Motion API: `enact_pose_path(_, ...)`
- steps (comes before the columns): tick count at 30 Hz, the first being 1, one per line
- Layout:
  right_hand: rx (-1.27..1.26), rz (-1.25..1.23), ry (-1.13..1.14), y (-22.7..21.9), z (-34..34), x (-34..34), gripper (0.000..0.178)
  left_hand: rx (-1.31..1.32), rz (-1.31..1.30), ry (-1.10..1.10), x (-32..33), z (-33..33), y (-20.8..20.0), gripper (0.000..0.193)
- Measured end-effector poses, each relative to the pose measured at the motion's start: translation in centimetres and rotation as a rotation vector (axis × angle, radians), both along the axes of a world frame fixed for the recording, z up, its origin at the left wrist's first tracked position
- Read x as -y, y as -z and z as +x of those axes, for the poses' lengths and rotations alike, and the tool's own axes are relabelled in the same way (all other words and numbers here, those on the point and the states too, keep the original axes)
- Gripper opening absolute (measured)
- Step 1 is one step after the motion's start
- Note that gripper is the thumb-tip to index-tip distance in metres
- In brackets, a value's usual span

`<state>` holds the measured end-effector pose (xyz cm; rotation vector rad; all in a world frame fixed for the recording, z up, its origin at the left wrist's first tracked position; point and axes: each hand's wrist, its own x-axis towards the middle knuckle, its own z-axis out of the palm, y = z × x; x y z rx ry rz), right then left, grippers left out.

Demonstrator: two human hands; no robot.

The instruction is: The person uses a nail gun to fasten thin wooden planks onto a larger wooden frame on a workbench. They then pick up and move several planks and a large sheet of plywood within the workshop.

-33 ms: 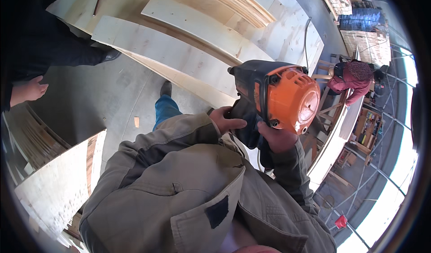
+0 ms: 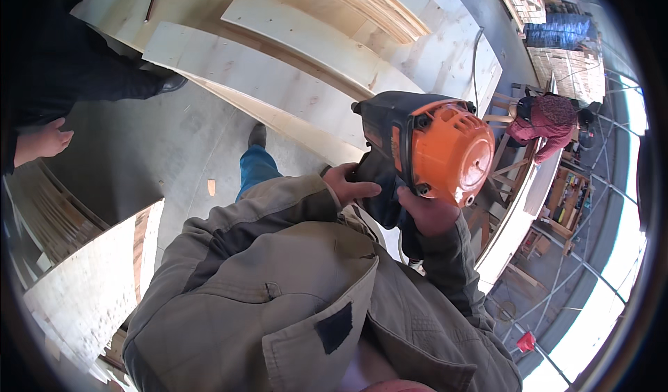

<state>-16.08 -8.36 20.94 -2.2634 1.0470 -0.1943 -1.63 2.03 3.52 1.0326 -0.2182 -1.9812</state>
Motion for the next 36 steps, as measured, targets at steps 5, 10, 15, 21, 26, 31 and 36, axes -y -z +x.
enact_pose_path(5, -0.185, 0.475, 0.17, 5.3, 4.9, 0.7, 0.042, -0.187, 0.16, -0.023, -1.3, 4.8, 3.6, 0.06)
enact_pose_path(10, -0.132, 0.36, 0.283, 6.4, 4.6, 0.4, 0.048, 0.038, 0.013, -0.014, -1.3, 5.6, 4.5, 0.052)
enact_pose_path(15, -0.047, 0.366, 0.179, 2.8, 9.0, -0.2, 0.048, 0.082, 0.061, -0.057, -1.7, 9.3, 1.2, 0.065)
enact_pose_path(21, -0.043, -0.076, -0.209, -0.1, 19.7, 0.1, 0.037, 0.081, -0.067, -0.396, -2.7, 17.1, -1.3, 0.081)
enact_pose_path(26, 0.126, -0.205, -0.54, -0.7, 29.7, 1.0, 0.037, 0.095, -0.128, -0.718, -3.2, 24.0, -1.8, 0.077)
enact_pose_path(31, 0.104, 0.212, -0.517, 1.7, 37.4, 2.4, 0.019, 0.065, -0.053, -0.862, -3.9, 28.9, -0.4, 0.072)
enact_pose_path(36, -0.233, 0.455, -0.367, 7.3, 45.0, 1.9, 0.018, -0.099, 0.16, -0.893, -4.3, 31.1, 2.9, 0.068)
